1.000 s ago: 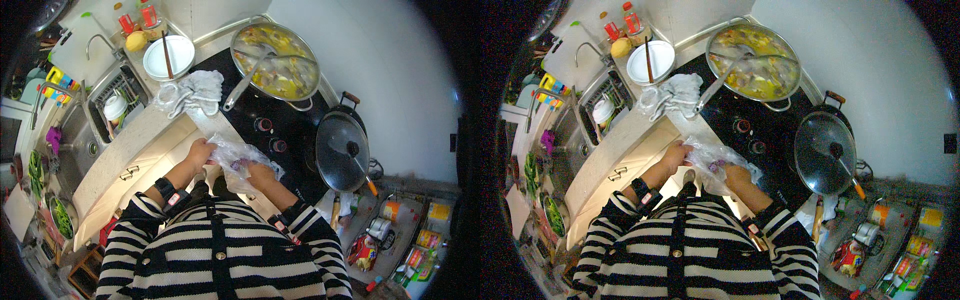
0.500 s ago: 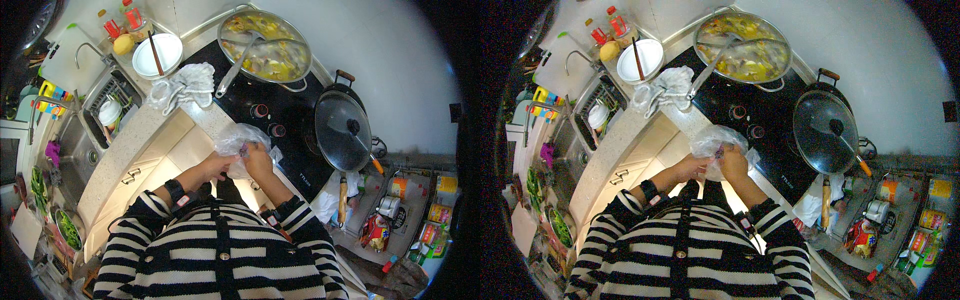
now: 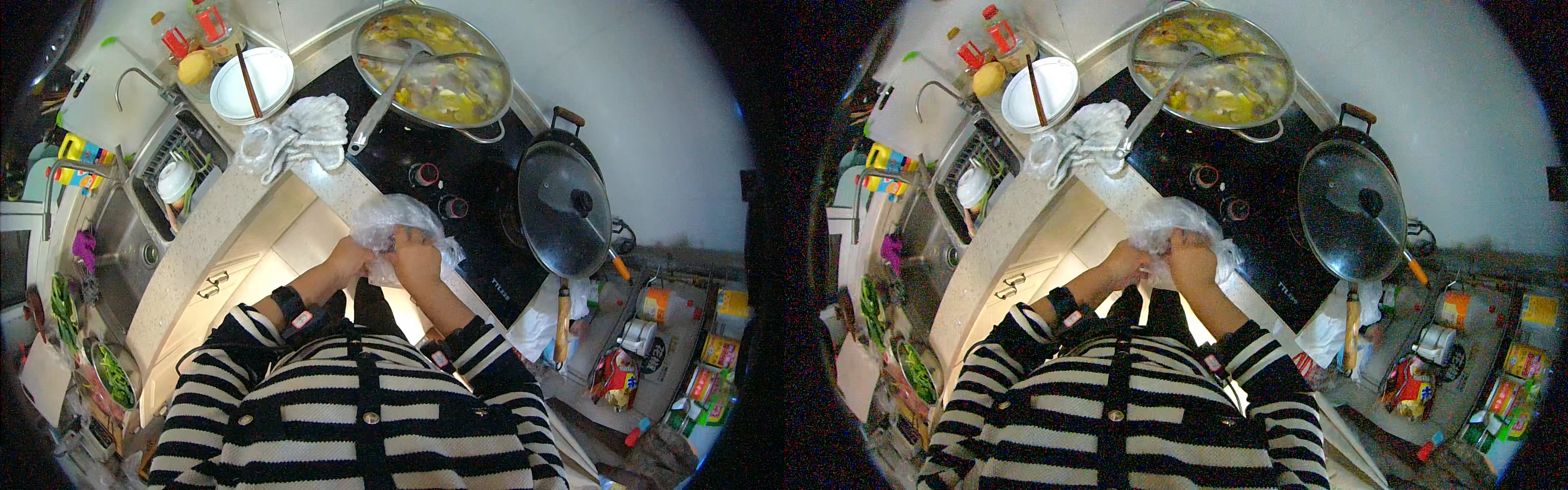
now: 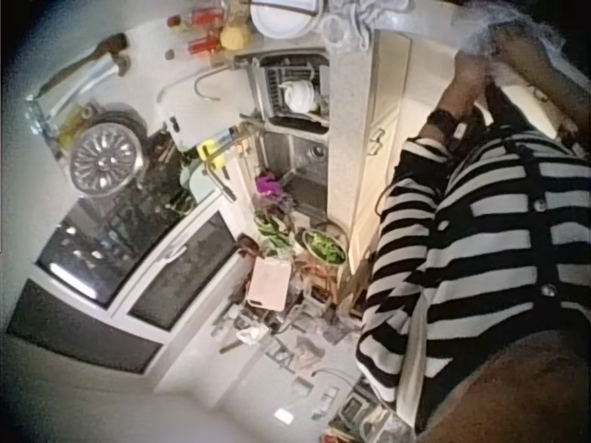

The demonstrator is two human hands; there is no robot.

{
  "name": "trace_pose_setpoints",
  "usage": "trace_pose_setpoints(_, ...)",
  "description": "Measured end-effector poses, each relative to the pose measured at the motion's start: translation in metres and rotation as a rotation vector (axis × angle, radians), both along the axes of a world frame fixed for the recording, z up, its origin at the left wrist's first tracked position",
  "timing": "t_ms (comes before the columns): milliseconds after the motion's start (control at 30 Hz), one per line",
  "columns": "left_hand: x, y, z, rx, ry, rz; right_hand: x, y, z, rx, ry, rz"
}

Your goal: The person stirs a simmering pot on the stove using a ladle and chopsticks, then washes hands at the sink. They later open a plastic bag containing flat noodles and place the noodles into a food processor.

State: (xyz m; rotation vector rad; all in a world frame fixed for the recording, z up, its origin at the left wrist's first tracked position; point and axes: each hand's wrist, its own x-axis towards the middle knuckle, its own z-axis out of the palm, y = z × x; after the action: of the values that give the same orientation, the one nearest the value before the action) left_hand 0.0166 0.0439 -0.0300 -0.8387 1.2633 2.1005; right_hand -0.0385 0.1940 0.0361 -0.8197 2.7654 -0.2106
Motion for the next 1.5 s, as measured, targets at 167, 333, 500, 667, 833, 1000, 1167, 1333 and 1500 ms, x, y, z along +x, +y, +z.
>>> trace_pose_setpoints(167, -0.001, -0.001, 0.008, 0.014, -0.03, -0.079, -0.02, 0.006, -0.01, -0.012, -0.251, -0.112)
trace_pose_setpoints(333, -0.008, -0.005, 0.01, 0.212, -0.047, -0.066, -0.036, 0.007, -0.016, -0.234, -0.557, -0.139)
trace_pose_setpoints(500, -0.013, -0.01, 0.019, 0.397, 0.053, 0.101, -0.04, 0.007, 0.002, -0.516, -1.055, -0.446)
trace_pose_setpoints(667, -0.021, -0.019, 0.033, 0.388, 0.18, 0.082, -0.052, 0.017, 0.025, -0.956, -1.492, -0.61)
trace_pose_setpoints(833, -0.021, -0.036, 0.042, 0.154, 0.057, 0.189, -0.076, 0.041, 0.042, -0.991, -1.694, -0.338)
trace_pose_setpoints(1000, -0.011, -0.057, 0.059, 0.146, 0.087, 0.214, -0.092, 0.043, 0.053, -1.431, -1.62, -0.344)
trace_pose_setpoints(1167, -0.002, -0.075, 0.075, 0.053, 0.115, 0.248, -0.115, 0.049, 0.075, -1.429, -1.599, -0.394)
trace_pose_setpoints(1333, 0.022, -0.098, 0.085, -0.011, 0.116, 0.289, -0.138, 0.057, 0.114, -1.512, -1.703, -0.461)
trace_pose_setpoints(1500, 0.041, -0.104, 0.102, -0.023, 0.107, 0.389, -0.168, 0.043, 0.158, -1.607, -1.787, -0.348)
